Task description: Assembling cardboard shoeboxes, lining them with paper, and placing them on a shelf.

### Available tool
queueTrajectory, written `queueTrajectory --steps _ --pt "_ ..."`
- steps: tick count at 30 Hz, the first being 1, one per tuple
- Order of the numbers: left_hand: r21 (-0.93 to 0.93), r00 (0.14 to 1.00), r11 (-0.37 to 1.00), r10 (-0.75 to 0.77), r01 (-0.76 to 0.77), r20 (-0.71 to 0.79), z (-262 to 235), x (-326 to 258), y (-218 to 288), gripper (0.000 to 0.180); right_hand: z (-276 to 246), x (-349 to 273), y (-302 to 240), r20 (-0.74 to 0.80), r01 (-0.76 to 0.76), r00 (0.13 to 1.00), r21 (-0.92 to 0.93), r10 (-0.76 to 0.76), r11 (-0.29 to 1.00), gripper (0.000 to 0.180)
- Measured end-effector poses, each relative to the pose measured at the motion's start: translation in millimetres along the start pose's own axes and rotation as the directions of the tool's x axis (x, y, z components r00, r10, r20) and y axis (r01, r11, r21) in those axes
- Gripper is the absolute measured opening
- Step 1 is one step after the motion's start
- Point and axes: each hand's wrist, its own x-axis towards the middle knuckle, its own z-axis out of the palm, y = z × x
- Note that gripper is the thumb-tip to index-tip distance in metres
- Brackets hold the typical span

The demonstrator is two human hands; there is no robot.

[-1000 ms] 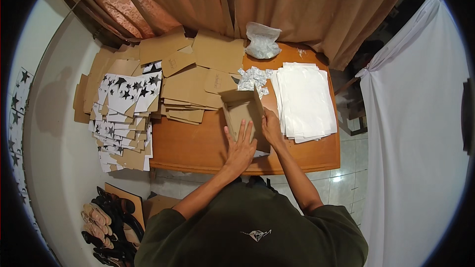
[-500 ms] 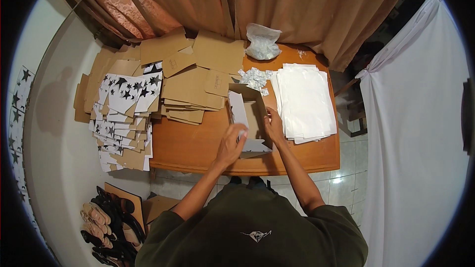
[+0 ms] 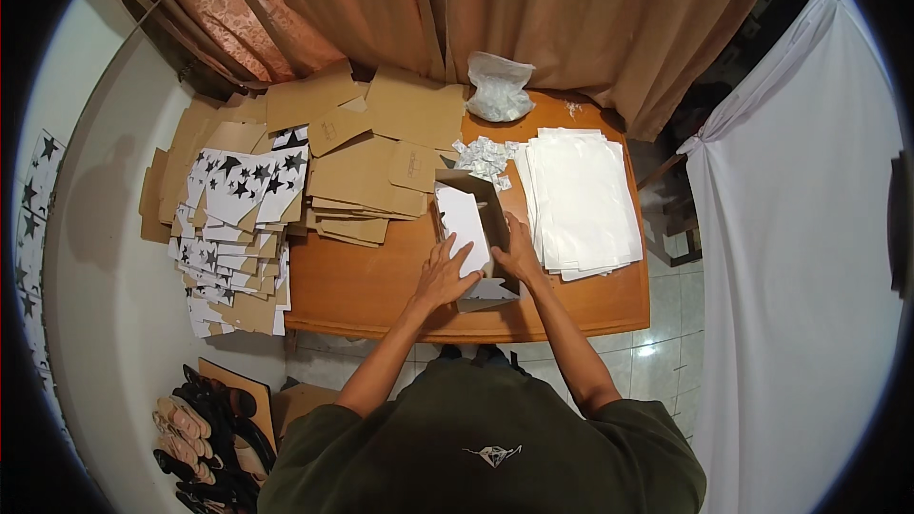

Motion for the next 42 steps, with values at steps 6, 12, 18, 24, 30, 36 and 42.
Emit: queueTrajectory --steps 6,12,18,24,30,36,42 --pt "0.016 0.971 0.997 -0.077 0.075 0.226 3.1 1.6 -8.3 0.104 0.9 1.5 10.0 0.12 0.09 0.989 -0.063 -0.082 0.994 0.085" --pt "0.173 0.929 0.985 -0.057 -0.008 0.366 -3.2 -14.9 -2.2 0.146 8.0 1.1 5.8 0.147 0.066 0.989 -0.222 -0.034 0.973 0.084" --pt "0.204 0.971 0.978 -0.017 -0.033 0.239 -3.5 -25.9 9.8 0.137 19.4 -5.9 7.5 0.162 -0.072 0.98 -0.271 0.119 0.96 0.079" --pt "-0.216 0.879 0.976 -0.076 -0.031 -0.47 -20.7 19.7 -20.4 0.059 16.5 -15.0 4.1 0.099 -0.029 0.994 -0.186 0.049 0.982 0.075" --pt "-0.226 0.895 0.962 0.035 -0.151 -0.445 -68.1 58.5 -79.2 0.053 5.1 -2.8 -10.5 0.234 0.095 0.97 -0.14 -0.06 0.986 0.074" --pt "-0.389 0.928 0.921 -0.159 0.016 -0.336 -89.3 17.3 -41.8 0.036 -25.7 23.0 -14.6 0.452 0.225 0.88 -0.127 -0.145 0.966 0.071" --pt "-0.172 0.858 0.981 -0.014 -0.087 -0.513 -48.9 -45.0 -60.7 0.049 -14.5 55.6 -38.0 0.717 0.427 0.693 -0.325 -0.075 0.844 0.072"
